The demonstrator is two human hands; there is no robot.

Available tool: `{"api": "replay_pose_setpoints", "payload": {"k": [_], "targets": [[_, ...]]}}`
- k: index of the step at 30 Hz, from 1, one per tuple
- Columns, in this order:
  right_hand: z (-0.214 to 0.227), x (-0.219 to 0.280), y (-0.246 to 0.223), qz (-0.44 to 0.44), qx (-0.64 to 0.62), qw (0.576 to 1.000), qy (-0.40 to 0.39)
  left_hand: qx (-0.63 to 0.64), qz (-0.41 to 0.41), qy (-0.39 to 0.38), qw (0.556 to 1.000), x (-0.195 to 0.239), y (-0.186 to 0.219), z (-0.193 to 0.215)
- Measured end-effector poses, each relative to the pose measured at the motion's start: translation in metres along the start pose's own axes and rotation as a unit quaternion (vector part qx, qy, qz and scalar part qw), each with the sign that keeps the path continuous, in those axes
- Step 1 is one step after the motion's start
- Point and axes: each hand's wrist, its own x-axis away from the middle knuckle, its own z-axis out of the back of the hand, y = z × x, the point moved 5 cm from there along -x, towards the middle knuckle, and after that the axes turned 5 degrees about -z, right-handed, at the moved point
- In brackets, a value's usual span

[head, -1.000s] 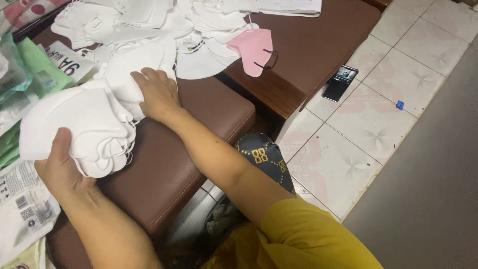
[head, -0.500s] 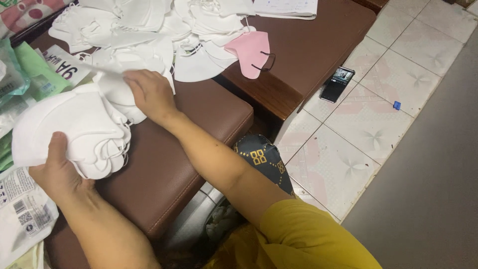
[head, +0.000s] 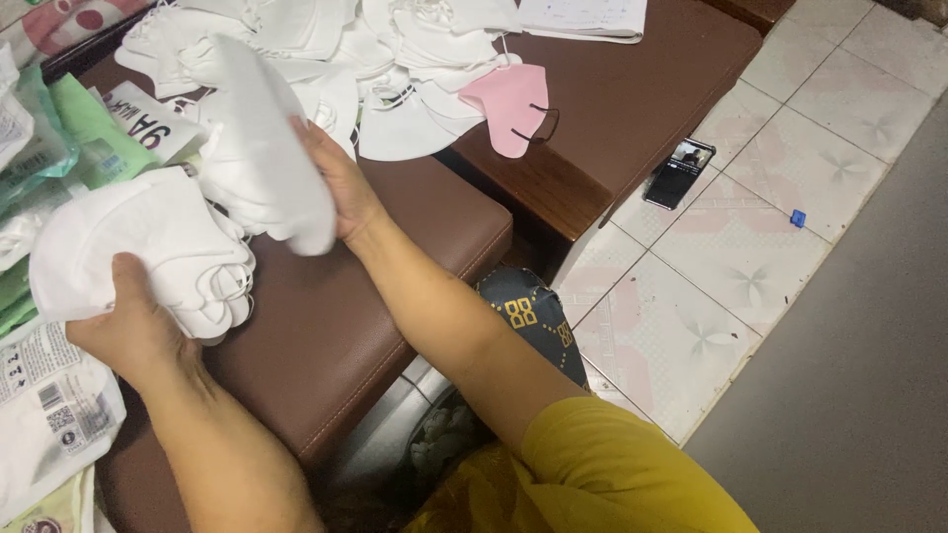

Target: The person sits on the floor and repeatedly picks up white face masks from a pile on a low table, aligns them, and places them into a neat stack. The person also handles a sealed mask package and moves it aside during the process.

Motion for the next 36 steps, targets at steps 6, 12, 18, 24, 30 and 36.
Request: {"api": "replay_pose_setpoints", "payload": {"k": [6,12,18,24,30,36], "targets": [[-0.04,0.015,0.018,-0.092,0.409,0.897,0.138,0.057,0.194,-0.041,0.978,0.027,0.062,-0.036],[-0.033,0.018,0.032,-0.018,0.668,0.741,0.071,0.213,0.323,-0.091,0.918,0.04,0.081,-0.064],[0.03,-0.009,0.051,0.032,0.554,0.822,0.13,0.084,0.202,-0.108,0.97,0.021,0.002,-0.025],[0.021,-0.009,-0.037,0.265,0.673,0.662,0.196,0.221,0.185,-0.07,0.955,0.014,0.034,-0.027],[0.011,-0.022,-0.015,-0.094,0.926,0.365,-0.03,0.228,0.277,0.001,0.933,0.016,0.049,-0.025],[0.035,-0.015,0.001,0.002,0.958,0.274,-0.083,0.213,0.246,-0.042,0.945,0.016,0.032,-0.029]]}}
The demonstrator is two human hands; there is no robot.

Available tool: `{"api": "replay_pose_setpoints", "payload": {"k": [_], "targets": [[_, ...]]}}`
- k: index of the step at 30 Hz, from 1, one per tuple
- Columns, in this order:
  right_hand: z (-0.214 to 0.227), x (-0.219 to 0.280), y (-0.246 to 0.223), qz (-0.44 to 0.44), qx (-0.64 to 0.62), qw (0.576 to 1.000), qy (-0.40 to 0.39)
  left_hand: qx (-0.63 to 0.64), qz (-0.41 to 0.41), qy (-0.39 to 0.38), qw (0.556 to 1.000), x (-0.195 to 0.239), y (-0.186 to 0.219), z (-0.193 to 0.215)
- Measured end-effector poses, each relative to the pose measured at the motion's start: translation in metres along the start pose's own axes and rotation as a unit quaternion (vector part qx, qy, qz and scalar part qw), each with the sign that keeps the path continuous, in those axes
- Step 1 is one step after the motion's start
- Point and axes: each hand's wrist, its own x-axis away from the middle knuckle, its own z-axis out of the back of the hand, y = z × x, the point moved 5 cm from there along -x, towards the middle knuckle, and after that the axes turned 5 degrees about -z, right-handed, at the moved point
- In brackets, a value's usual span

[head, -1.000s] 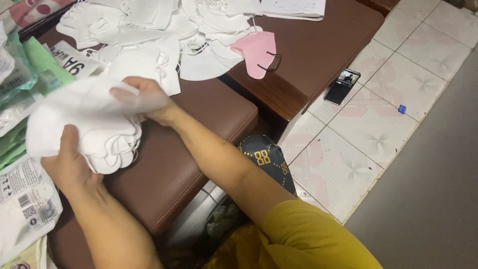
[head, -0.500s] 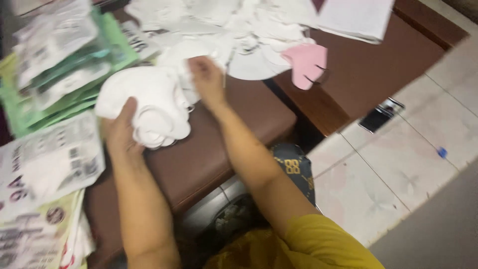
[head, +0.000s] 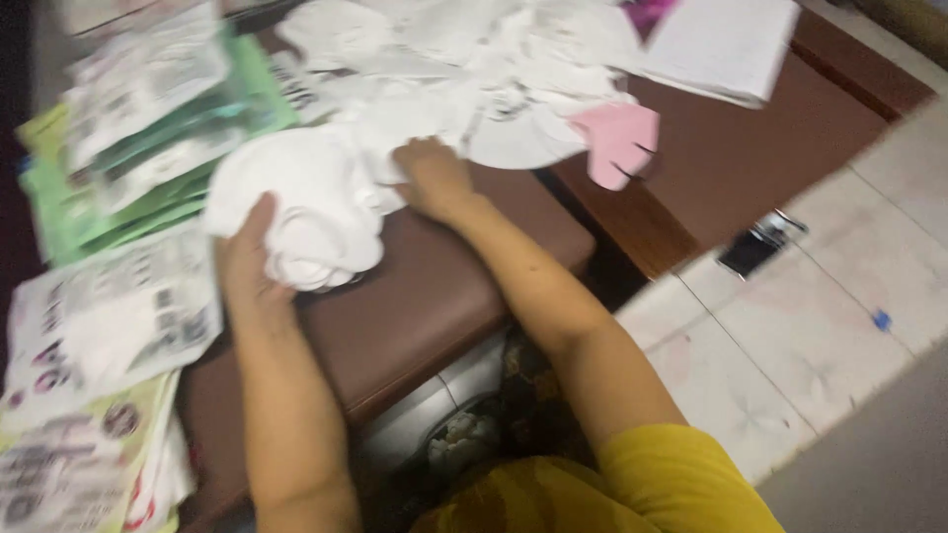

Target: The person sits on the floor and repeatedly picks up white face masks from a pile on a low table, aligns them, and places them into a neat stack. The person also handles a sealed mask package and moves it aside during the process.

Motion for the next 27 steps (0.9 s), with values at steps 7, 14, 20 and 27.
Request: {"api": "replay_pose_setpoints", "payload": {"k": [7,14,20,27], "targets": [[-0.01,-0.002,0.024,-0.037,-0.137,0.99,0.0,-0.026,0.032,-0.036,0.999,0.015,0.001,-0.016],[0.058,0.011,0.042,-0.164,-0.403,0.888,0.15,-0.078,0.025,-0.06,0.995,0.004,-0.023,-0.02],[0.105,0.026,0.032,-0.04,-0.691,0.69,0.209,-0.264,-0.114,-0.051,0.956,-0.016,-0.044,-0.041],[0.064,0.017,0.009,-0.053,-0.746,0.663,0.036,-0.201,-0.204,-0.117,0.951,0.001,-0.029,-0.065]]}}
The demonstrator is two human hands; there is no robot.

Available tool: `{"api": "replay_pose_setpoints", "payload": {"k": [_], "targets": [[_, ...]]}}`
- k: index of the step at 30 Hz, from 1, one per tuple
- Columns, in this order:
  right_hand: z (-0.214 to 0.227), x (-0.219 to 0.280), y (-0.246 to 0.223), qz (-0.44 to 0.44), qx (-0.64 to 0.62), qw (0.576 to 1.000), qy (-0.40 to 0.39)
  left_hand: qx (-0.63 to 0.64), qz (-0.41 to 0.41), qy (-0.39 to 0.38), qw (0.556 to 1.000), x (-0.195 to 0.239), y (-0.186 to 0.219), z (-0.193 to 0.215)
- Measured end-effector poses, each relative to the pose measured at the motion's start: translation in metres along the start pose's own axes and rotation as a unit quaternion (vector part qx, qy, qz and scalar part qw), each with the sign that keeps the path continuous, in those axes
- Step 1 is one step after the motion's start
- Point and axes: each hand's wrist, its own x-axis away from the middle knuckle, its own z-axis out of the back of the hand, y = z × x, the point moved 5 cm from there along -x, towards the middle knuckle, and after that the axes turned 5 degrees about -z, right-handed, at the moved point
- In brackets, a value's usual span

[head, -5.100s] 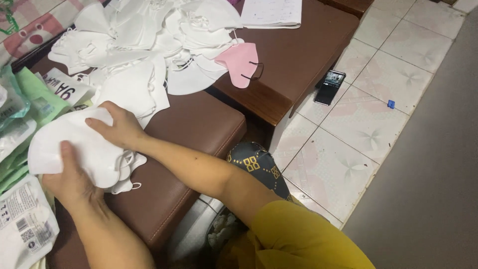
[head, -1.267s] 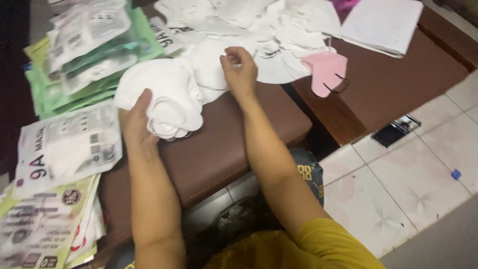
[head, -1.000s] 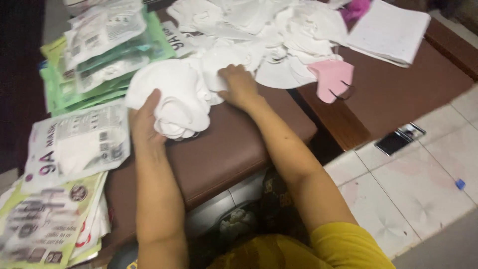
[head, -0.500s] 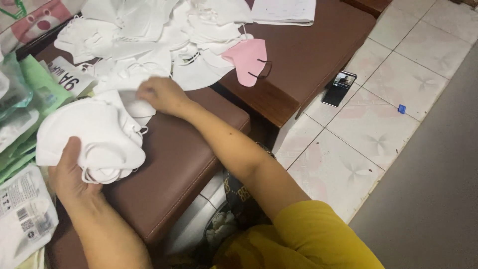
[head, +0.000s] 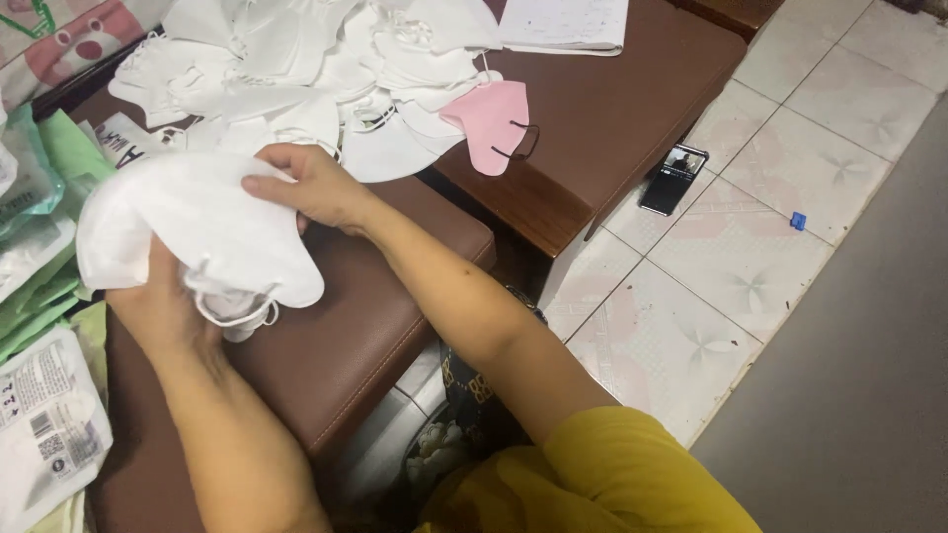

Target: The person sits on the floor and repeatedly picks up white face masks from a pile on a low table, aligns them, and places them into a neat stack. The person also handles a sealed mask package and moves it aside during the process.

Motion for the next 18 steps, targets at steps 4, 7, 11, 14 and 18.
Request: {"api": "replay_pose_setpoints", "payload": {"k": [4,7,11,14,18], "targets": [[-0.003,0.001,0.003,-0.026,0.178,0.981,0.071,0.12,0.221,0.025,0.968,0.019,0.031,-0.015],[-0.005,0.003,-0.002,-0.027,0.32,0.939,0.124,0.174,0.3,0.036,0.937,0.023,0.01,-0.011],[-0.01,0.006,0.003,-0.011,0.256,0.953,0.161,0.087,0.198,-0.056,0.975,0.022,-0.002,-0.006],[-0.022,0.021,-0.025,-0.063,0.166,0.966,0.187,0.104,0.19,-0.064,0.974,0.021,0.019,-0.006],[-0.035,0.024,-0.019,-0.216,0.003,0.973,0.077,0.094,0.228,-0.103,0.964,0.022,0.013,-0.002]]}}
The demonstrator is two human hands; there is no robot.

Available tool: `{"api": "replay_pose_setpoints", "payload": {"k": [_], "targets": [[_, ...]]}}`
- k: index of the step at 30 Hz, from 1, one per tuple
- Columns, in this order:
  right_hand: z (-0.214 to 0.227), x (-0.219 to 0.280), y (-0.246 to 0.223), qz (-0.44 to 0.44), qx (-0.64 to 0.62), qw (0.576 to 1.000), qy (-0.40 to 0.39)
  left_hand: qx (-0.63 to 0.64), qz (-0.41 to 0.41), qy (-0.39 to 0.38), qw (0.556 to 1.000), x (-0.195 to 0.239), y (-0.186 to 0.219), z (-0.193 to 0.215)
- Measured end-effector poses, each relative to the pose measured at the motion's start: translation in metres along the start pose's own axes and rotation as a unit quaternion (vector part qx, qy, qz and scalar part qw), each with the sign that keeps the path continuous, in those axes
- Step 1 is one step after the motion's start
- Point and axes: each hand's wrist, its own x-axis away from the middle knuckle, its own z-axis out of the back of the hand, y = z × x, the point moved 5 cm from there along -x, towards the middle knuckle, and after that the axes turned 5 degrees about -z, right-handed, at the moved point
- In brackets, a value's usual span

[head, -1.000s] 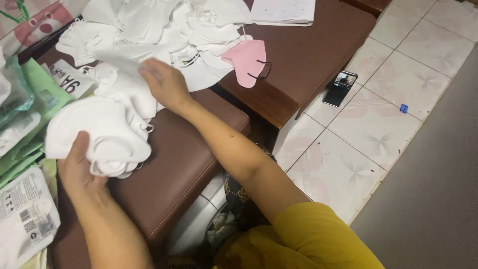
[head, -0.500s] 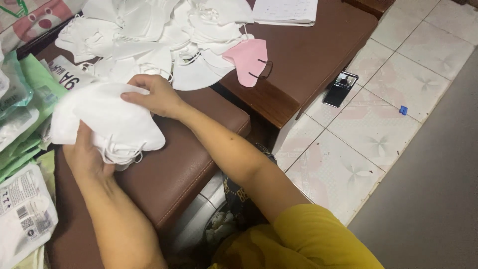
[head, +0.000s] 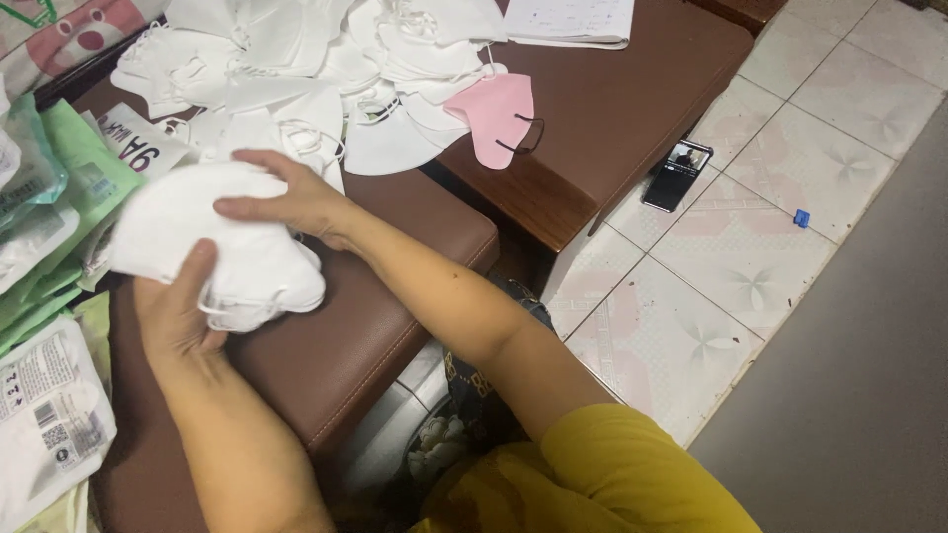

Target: The person sits on the floor and repeatedly picks up white face masks from a pile on a low table, aligns them, and places them into a neat stack. The person also handles a sealed mask package and moves it aside during the process.

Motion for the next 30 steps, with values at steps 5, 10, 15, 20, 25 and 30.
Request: {"api": "replay_pose_setpoints", "payload": {"k": [5,10,15,20,25,30], "targets": [[-0.005,-0.008,0.013,0.017,-0.011,1.0,-0.016,-0.025,0.022,-0.023,0.999,0.0,-0.011,-0.008],[0.0,-0.02,0.02,0.073,-0.059,0.996,-0.006,-0.04,-0.14,0.001,0.989,-0.008,0.002,0.007],[0.004,-0.019,0.015,0.106,-0.098,0.989,0.023,-0.134,-0.228,-0.041,0.963,-0.006,0.006,0.01],[-0.008,-0.003,0.004,0.1,-0.012,0.995,0.0,-0.168,-0.054,-0.029,0.984,0.002,0.007,-0.001],[-0.006,-0.034,0.025,0.16,-0.063,0.985,-0.021,-0.045,-0.061,0.065,0.995,-0.014,-0.006,0.056],[0.017,-0.05,0.035,0.14,0.017,0.987,0.079,0.278,-0.184,0.203,0.921,-0.035,-0.021,0.13]]}}
